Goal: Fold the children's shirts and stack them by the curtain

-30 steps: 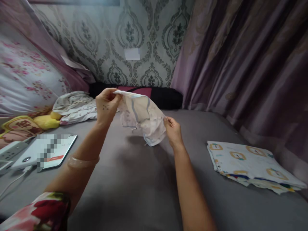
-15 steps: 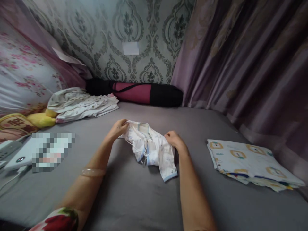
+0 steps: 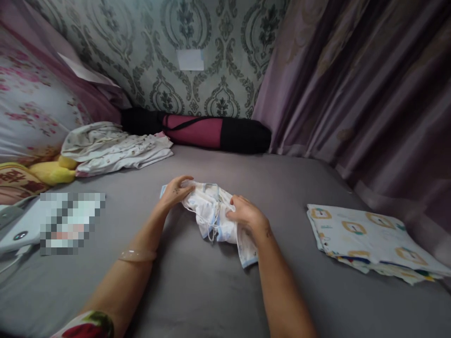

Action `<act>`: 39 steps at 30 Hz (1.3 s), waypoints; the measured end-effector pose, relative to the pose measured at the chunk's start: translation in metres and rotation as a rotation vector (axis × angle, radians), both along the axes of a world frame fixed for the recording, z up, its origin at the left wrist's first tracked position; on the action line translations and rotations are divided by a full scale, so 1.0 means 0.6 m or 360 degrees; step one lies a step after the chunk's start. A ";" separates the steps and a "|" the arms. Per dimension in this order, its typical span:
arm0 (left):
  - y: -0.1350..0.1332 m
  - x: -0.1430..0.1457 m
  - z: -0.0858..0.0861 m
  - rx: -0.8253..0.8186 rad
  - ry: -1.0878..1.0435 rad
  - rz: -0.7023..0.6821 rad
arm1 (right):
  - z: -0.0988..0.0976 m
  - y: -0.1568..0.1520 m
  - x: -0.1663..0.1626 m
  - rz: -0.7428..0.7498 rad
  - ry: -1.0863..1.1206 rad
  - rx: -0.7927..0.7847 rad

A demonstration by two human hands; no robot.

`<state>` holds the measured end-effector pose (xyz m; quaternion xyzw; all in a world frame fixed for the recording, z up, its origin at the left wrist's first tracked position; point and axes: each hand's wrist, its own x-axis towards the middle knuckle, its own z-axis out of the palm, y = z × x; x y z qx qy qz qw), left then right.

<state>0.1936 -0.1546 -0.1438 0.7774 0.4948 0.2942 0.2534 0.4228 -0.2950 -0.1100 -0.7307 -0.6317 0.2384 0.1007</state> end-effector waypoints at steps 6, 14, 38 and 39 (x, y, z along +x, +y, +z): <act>0.003 -0.009 -0.001 -0.0001 0.0031 -0.0042 | 0.015 -0.011 0.066 -0.0090 0.0633 0.0113; 0.001 -0.008 0.003 -0.0019 -0.0060 -0.0096 | 0.022 -0.048 0.144 -0.0345 0.0769 0.0218; -0.014 0.008 0.040 0.0320 -0.0075 -0.0195 | -0.025 0.015 0.060 -0.0112 0.0363 0.0439; -0.015 0.008 0.044 0.0300 -0.0120 -0.0187 | -0.018 0.013 0.061 -0.0102 0.0378 0.0462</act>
